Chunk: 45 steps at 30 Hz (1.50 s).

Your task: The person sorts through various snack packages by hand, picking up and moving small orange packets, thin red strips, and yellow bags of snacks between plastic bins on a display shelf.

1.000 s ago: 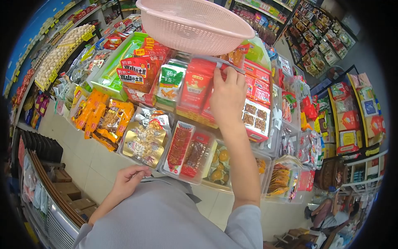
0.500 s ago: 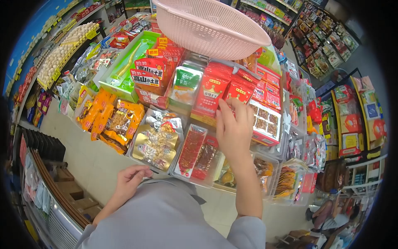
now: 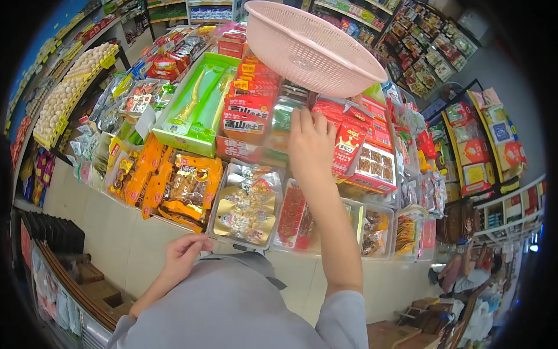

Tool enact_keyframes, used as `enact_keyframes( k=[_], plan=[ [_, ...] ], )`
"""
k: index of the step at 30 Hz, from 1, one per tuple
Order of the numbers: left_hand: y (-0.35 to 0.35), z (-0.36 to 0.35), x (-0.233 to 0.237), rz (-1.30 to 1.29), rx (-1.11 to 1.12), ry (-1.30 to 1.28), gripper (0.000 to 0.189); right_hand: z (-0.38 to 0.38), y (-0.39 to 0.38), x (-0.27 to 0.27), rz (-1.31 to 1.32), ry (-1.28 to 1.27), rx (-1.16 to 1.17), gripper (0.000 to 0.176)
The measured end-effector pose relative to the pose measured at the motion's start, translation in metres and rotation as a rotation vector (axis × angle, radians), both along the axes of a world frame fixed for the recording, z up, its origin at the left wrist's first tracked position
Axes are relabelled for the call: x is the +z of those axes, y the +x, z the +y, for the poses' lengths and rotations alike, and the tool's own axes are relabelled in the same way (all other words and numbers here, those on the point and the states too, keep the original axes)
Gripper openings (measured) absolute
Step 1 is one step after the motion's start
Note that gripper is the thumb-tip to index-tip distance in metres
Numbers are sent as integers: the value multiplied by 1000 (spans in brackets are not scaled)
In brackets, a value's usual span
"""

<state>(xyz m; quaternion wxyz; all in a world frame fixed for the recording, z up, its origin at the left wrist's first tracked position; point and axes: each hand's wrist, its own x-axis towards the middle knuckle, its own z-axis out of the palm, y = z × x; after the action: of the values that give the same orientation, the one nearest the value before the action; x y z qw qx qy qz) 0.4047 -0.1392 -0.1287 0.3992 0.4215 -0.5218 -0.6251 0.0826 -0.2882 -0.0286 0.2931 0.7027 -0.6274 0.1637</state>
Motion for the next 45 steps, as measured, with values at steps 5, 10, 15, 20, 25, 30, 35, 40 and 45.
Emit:
enact_keyframes(
  k=[5, 10, 15, 20, 25, 30, 35, 40, 45],
  plan=[
    [27, -7, -1, 35, 17, 30, 22, 1, 9, -16, 43, -43, -70, 52],
    [32, -15, 3, 30, -15, 34, 22, 13, 10, -14, -56, -134, 8, 35],
    [22, -19, 3, 15, -32, -2, 22, 13, 6, -21, -51, -144, 74, 27],
    [11, -16, -1, 20, 7, 15, 20, 25, 28, 20, -281, -280, 300, 34],
    [4, -12, 0, 29, 30, 6, 21, 9, 45, 31, -233, -185, 429, 46],
    [11, -2, -4, 49, 104, 15, 22, -16, 43, 17, -256, -149, 358, 56],
    [21, 1, -6, 84, 153, 19, 23, -21, 42, 22, -288, -116, 326, 54],
    [31, 1, -3, 74, 154, 15, 23, -14, 44, 17, -366, -132, 314, 49],
    [44, -3, -4, 61, 144, 5, 23, 3, 45, 7, -397, -139, 328, 35]
  ],
)
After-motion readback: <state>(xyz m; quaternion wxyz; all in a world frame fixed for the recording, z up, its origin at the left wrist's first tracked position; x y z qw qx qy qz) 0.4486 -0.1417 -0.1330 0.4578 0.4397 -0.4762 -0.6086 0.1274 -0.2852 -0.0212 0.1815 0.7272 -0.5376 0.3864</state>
